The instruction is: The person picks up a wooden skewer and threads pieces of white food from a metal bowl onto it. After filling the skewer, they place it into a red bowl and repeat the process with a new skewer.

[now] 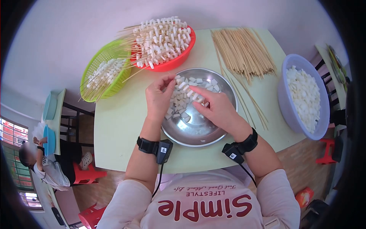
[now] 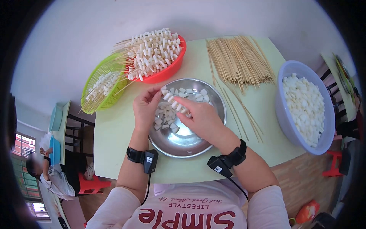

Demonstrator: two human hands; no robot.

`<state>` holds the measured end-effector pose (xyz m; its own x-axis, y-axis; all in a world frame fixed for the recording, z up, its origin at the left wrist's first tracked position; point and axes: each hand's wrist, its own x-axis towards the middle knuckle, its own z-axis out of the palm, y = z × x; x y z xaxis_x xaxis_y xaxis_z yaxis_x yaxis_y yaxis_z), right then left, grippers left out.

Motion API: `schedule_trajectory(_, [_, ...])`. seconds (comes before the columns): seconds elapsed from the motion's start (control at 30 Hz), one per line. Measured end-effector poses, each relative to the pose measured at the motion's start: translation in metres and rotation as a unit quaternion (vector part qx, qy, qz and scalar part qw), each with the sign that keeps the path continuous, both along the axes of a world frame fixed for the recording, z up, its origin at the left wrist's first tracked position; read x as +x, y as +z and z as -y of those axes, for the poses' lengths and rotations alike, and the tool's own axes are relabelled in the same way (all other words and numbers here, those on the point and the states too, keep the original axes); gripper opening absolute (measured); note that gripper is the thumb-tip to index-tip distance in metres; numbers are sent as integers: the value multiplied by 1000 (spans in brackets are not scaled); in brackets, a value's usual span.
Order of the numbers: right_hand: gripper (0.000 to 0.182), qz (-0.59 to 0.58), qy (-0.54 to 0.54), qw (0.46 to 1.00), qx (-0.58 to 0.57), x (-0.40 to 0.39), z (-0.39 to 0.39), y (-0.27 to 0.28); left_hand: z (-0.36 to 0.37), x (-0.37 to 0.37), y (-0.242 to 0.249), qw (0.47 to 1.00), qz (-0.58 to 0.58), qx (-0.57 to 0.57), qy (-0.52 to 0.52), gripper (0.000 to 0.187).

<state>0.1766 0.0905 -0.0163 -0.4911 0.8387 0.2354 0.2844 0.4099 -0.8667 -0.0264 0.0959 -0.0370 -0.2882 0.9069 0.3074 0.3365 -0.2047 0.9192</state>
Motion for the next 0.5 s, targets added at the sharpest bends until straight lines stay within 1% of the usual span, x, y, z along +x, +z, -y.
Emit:
schedule_trajectory(0.07, [46,18,-6,999,45,-1,0,-2,0,0,0,1000,0,7,0,17])
schedule_trajectory(0.2, [46,-6,-2,999,32,-2,-1,-4,-1,-2,-2,999,-20,31,-1,18])
schedule_trajectory(0.27, [45,-64,10,996,-67,-2,-1,-5,-1,-3,-3,999,-31,39,1,19])
schedule_trajectory(0.4, [44,-52,7,997,-59,1,-2,1,-2,-3,-4,998,-39,55,-10,20])
schedule_trajectory(0.47, [41,-29,13,999,-9,4,-4,0,-2,-2,-2,997,-46,57,-15,21])
schedule_trajectory(0.5, [41,-30,11,999,-9,4,-6,-2,-1,0,1,998,-8,61,-28,22])
